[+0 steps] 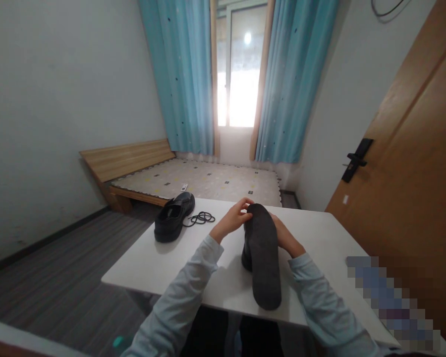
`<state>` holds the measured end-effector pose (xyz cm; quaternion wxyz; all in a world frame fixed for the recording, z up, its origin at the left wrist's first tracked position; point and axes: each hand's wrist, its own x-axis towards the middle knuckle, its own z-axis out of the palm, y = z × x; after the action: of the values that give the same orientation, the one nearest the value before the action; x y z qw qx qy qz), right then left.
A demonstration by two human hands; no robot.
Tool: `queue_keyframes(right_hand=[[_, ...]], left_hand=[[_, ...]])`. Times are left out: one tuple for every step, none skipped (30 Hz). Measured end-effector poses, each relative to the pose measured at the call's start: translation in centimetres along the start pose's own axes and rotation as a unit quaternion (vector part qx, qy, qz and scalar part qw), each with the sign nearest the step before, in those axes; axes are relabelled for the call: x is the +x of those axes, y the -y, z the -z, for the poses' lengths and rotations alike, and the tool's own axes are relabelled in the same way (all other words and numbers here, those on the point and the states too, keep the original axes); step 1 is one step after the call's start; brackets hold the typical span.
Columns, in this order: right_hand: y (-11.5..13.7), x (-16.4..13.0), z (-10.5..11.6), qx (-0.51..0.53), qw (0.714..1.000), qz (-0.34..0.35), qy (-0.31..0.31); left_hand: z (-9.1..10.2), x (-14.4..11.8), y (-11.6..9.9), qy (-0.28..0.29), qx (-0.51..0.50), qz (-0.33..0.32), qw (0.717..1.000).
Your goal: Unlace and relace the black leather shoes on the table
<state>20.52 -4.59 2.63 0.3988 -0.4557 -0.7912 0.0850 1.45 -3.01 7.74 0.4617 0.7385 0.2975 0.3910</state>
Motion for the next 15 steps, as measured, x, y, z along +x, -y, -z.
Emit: queue_keyframes(right_hand=[[0.0,0.0,0.1,0.001,1.000,0.005,0.008],[0.0,0.0,0.3,0.001,1.000,0.007,0.013],[0.1,-0.1,0.4,-0.002,1.000,0.005,0.015],[0.1,-0.1,0.5,-0.006,1.000,-0.002,0.014],[0.1,-0.2,0.5,-0.011,1.000,-0.010,0.011],[0.2,-0.2,0.6,-0.016,1.000,-0.019,0.008],[0.2,-0.3,0.6,-0.019,0.999,-0.025,0.004],[0.3,-0.3,0.7,-0.018,0.999,-0.030,0.000],[0.3,-0.4,0.7,-0.014,0.999,-0.033,-0.004],[0.4,-0.4,0.7,-0.008,0.999,-0.034,-0.007],[0.4,-0.5,0.7,0.000,0.999,-0.035,-0.011],[0.4,-0.5,0.7,0.009,0.999,-0.034,-0.013],[0.4,-0.5,0.6,0.017,0.999,-0.032,-0.014],[0.3,-0.5,0.6,0.026,0.999,-0.029,-0.015],[0.3,-0.6,0.6,0.035,0.999,-0.025,-0.016]], left_hand=[[-0.3,0.0,0.3,-0.005,0.031,-0.006,1.000],[-0.5,-0.1,0.5,-0.008,0.061,-0.013,0.998],[-0.7,-0.1,0.7,-0.010,0.091,-0.019,0.996],[-0.9,-0.2,0.7,-0.010,0.119,-0.025,0.993],[-1.1,-0.3,0.8,-0.010,0.145,-0.033,0.989],[-1.2,-0.4,0.8,-0.011,0.168,-0.043,0.985],[-1.4,-0.5,0.8,-0.013,0.189,-0.055,0.980],[-1.5,-0.6,0.8,-0.015,0.209,-0.068,0.975],[-1.6,-0.7,0.8,-0.015,0.227,-0.080,0.970],[-1.7,-0.8,0.8,-0.013,0.244,-0.092,0.965],[-1.8,-0.9,0.8,-0.008,0.259,-0.101,0.960],[-1.8,-1.0,0.8,-0.001,0.272,-0.108,0.956],[-1.9,-1.1,0.8,0.005,0.283,-0.113,0.952],[-1.9,-1.2,0.7,0.011,0.293,-0.114,0.949],[-2.0,-1.4,0.7,0.015,0.302,-0.114,0.946]])
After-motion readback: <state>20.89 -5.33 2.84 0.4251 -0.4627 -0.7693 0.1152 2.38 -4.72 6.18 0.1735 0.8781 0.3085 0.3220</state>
